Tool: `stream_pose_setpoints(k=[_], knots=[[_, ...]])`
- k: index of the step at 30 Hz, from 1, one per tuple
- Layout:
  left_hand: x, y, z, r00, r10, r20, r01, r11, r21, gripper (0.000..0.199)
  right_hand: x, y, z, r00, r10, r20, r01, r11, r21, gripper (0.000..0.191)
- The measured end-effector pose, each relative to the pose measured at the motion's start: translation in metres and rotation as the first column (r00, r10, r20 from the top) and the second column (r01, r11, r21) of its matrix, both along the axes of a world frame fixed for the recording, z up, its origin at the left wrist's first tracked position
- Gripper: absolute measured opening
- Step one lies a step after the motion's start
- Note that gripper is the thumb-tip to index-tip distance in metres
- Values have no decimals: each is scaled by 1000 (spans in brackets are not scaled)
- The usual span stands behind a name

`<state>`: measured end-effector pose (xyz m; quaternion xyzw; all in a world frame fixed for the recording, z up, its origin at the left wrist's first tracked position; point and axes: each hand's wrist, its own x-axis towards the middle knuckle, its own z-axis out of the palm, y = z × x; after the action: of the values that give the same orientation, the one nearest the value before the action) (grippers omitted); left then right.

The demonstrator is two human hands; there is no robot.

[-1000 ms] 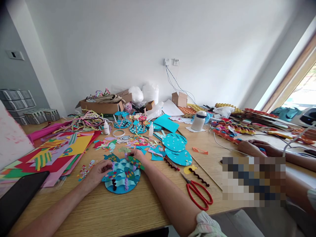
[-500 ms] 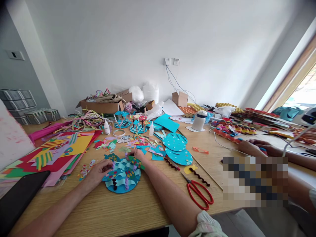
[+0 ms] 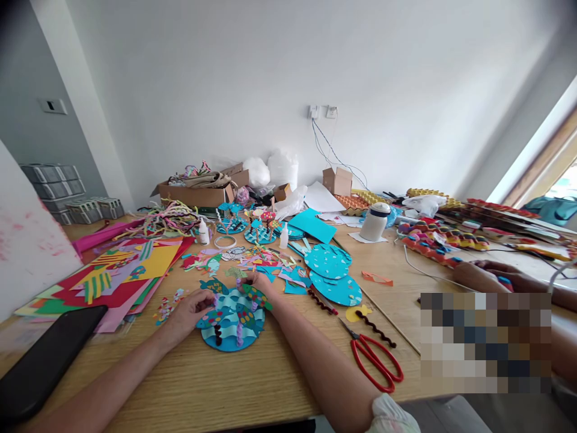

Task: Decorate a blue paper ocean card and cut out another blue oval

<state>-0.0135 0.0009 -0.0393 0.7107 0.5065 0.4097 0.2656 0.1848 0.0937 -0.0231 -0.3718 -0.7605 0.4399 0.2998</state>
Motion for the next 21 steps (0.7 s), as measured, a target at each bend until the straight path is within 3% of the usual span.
stream_pose_setpoints(k=[21], knots=[[2, -1, 1, 1000, 17, 7, -17, 1000, 21, 8, -1, -6, 4, 999, 20, -33, -21, 999, -33, 16]])
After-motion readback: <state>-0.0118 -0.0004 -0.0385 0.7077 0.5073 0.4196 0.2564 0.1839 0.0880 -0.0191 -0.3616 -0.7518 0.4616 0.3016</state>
